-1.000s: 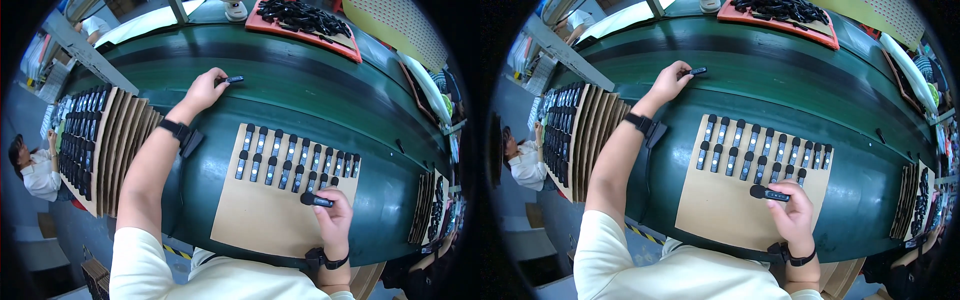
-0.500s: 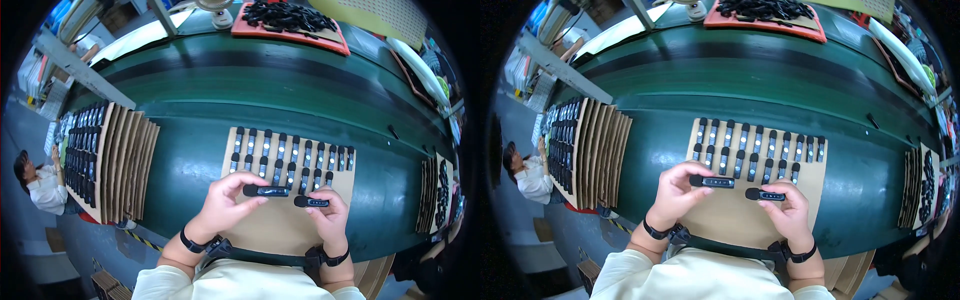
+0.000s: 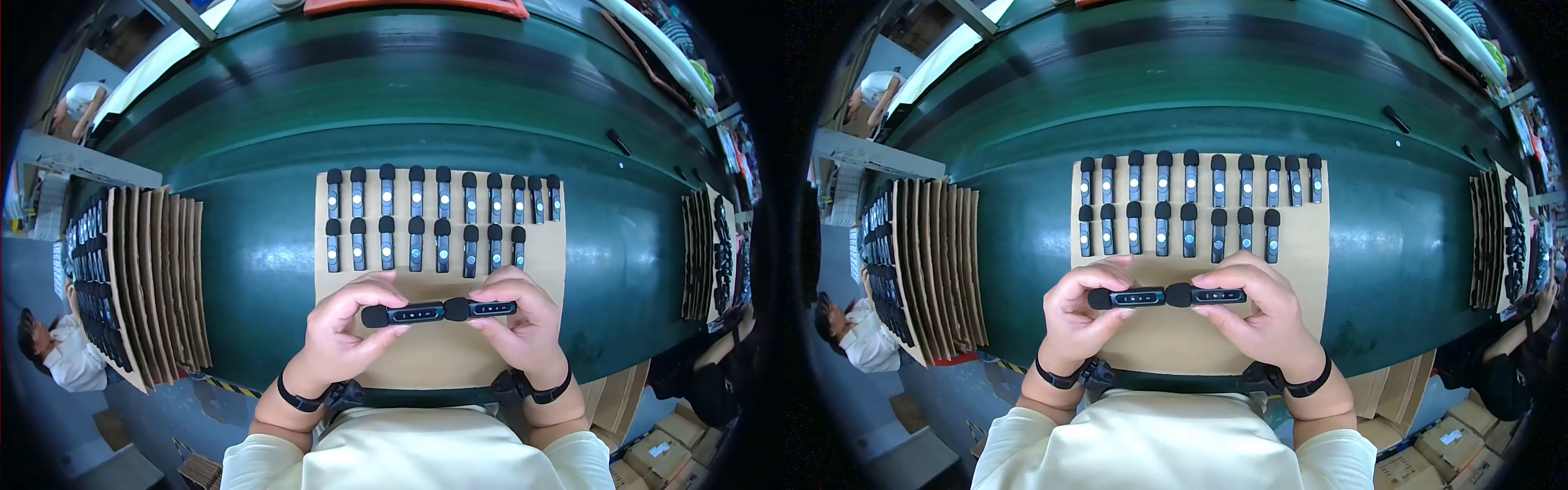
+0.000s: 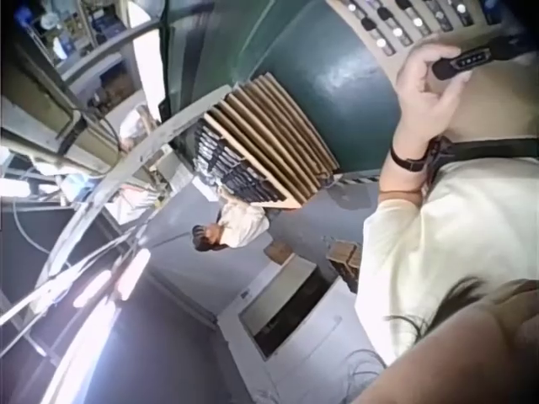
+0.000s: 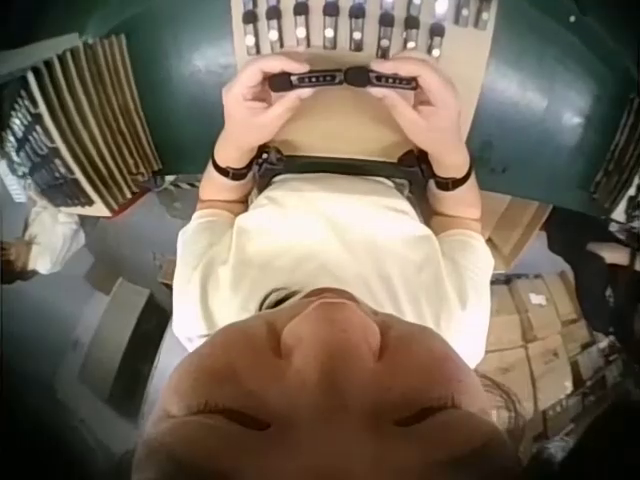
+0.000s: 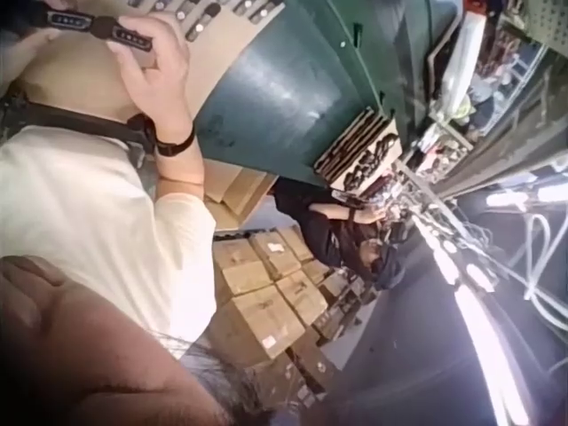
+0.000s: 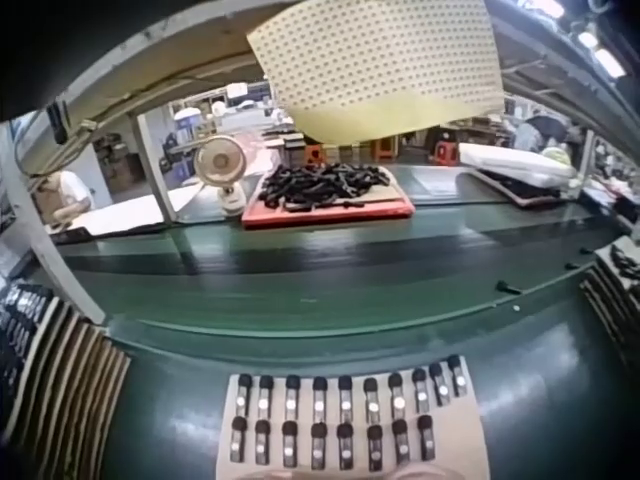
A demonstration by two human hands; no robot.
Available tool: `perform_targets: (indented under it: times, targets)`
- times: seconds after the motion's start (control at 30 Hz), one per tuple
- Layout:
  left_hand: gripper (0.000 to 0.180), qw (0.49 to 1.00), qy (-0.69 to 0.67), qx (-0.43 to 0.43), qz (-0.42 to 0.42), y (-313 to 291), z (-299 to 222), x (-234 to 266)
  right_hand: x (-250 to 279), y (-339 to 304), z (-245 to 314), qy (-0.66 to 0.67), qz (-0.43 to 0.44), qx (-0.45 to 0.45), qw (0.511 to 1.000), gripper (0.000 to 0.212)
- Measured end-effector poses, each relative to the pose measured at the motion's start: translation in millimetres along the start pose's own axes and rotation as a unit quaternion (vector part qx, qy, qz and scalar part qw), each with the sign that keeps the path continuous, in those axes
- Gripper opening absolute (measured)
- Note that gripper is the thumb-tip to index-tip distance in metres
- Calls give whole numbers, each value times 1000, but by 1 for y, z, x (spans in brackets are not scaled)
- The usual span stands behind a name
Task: The person picks up microphones and foam covers from a conveyor belt, fits the covers onto the microphones, and aligns them in rows on a cardboard sheet. After filling the sheet, the person picks up a microphone and a receiver, aligns them, and places them back onto the belt.
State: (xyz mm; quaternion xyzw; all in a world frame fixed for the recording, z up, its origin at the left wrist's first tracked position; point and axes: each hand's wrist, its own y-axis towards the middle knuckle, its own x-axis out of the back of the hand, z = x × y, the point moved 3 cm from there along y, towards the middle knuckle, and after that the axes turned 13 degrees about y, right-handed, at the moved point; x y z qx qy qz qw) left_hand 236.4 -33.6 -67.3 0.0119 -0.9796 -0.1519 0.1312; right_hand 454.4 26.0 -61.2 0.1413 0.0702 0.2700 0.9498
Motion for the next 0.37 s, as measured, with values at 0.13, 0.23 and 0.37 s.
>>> perform_targets:
  times: [0.13,0.23,0.37]
  targets:
    - [32,1000,15,-9,16,1,2,1,1,0,1,-8,5,2,1000,27]
    - [25,998,51,-22,24,2,1,3,0,0,2,-14,11,0,1000,27]
    - [25,997,54,-36,35,2,2,4,1,2,3,-36,26,18,999,27]
